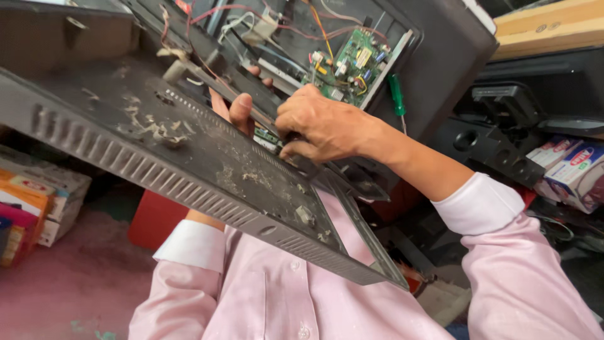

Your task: The person removes the back cover of a CRT television, adjusts internal wiring, and then reattaches the cover using a screwdriver. The person secures multiple screws into the back panel to complete the reassembly.

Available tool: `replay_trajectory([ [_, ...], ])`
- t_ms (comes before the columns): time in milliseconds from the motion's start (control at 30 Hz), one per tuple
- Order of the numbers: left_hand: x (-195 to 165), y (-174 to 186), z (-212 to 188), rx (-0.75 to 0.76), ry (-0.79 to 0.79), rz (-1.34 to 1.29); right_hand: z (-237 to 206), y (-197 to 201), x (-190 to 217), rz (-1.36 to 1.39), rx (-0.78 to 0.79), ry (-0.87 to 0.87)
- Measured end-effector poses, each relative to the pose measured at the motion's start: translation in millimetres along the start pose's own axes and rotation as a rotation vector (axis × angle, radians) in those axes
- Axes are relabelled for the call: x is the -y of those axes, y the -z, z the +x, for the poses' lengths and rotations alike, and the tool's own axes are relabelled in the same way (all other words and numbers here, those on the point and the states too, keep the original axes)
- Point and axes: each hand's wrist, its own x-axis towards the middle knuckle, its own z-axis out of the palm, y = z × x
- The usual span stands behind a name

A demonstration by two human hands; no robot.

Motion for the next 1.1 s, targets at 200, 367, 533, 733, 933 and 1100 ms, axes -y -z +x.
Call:
replay_trajectory([
  [200, 3, -2, 10, -0.045, -0.046, 0.036, 3, 29, -14, 0.371, -0.233, -0.122],
  [367, 0, 7, -6, -0.075, -0.002, 0.053, 11, 40, -22, 0.299, -0.097, -0.148],
  [533, -2, 15, -18, -0.146, -0.008, 0.07, 30, 37, -27, 0.445, 0.048, -0.094],
  [733, -15, 32, -28, -0.238, 0.312, 0.011, 44, 29, -25, 0.266, 0.082, -0.222],
  [933, -4, 53, -45, -0.253, -0.032, 0.073, 37, 42, -25, 0.409, -0.112, -0.093],
  [1100, 3, 88, -52, -0.138, 0.229, -0.313, 38, 39, -32, 0.337, -0.036, -0.228],
])
